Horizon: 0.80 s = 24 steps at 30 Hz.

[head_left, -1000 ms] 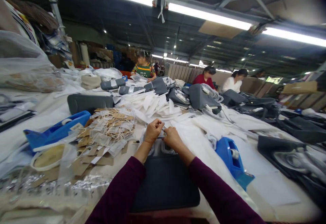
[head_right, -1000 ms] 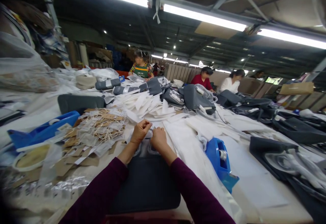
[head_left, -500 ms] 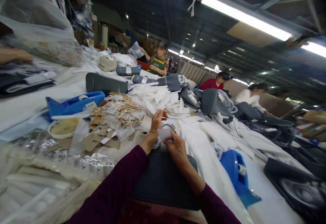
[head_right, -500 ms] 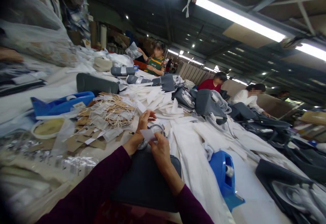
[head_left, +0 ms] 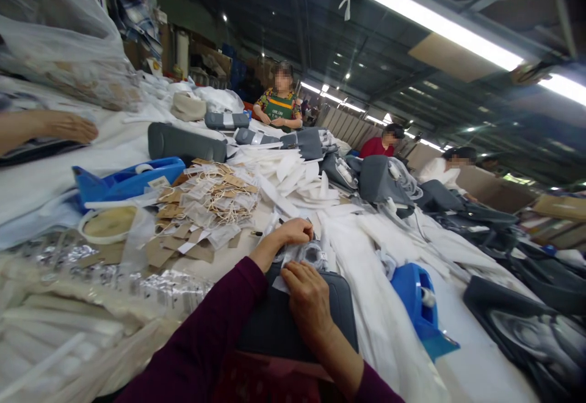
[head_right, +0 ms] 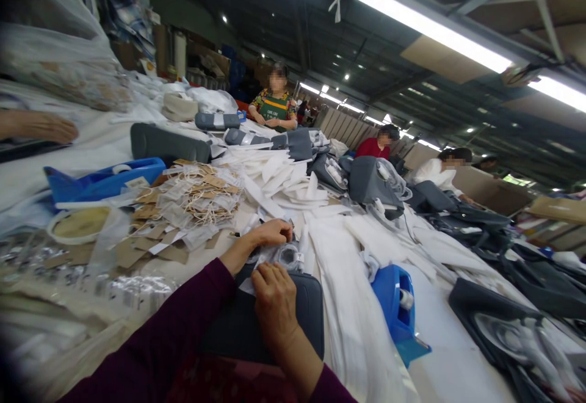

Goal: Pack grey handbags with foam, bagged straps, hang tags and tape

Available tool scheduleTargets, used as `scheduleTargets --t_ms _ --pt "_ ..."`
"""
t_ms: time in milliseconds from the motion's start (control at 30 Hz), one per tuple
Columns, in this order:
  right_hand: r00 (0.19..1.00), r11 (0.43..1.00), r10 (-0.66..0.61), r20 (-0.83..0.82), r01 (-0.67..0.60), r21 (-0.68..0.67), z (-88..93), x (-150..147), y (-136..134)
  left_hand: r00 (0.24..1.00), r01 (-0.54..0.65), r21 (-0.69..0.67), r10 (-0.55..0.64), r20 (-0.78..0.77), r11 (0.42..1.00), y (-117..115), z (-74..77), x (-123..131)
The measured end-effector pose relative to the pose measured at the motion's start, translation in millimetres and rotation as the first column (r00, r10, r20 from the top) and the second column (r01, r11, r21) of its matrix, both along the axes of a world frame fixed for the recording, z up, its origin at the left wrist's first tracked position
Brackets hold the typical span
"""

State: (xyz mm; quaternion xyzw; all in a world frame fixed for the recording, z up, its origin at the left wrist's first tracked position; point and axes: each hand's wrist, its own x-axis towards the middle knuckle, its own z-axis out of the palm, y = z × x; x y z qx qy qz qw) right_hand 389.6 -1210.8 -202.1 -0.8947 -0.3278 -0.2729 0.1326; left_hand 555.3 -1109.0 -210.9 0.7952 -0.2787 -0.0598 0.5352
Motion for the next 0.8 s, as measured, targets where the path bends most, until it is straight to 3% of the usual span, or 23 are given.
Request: scheduleTargets --t_ms 300,533,800 --pt "0.999 0.999 0.044 0.025 -0.043 -0.018 -7.3 -2 -8 0.978 0.196 0.222 -0.207 0.029 0.955 7 8.8 -1" --pt "0.993 0.997 0.079 0.087 -0.078 -0.015 -12.6 -3 -13 0.924 0.363 0.325 -0.382 -0.005 0.873 12 15.8 4" --pt "0.993 0.995 0.094 0.065 -0.091 -0.050 -21.0 -1 -13 0.909 0.358 0.449 -0.416 0.035 0.819 4 7.8 8"
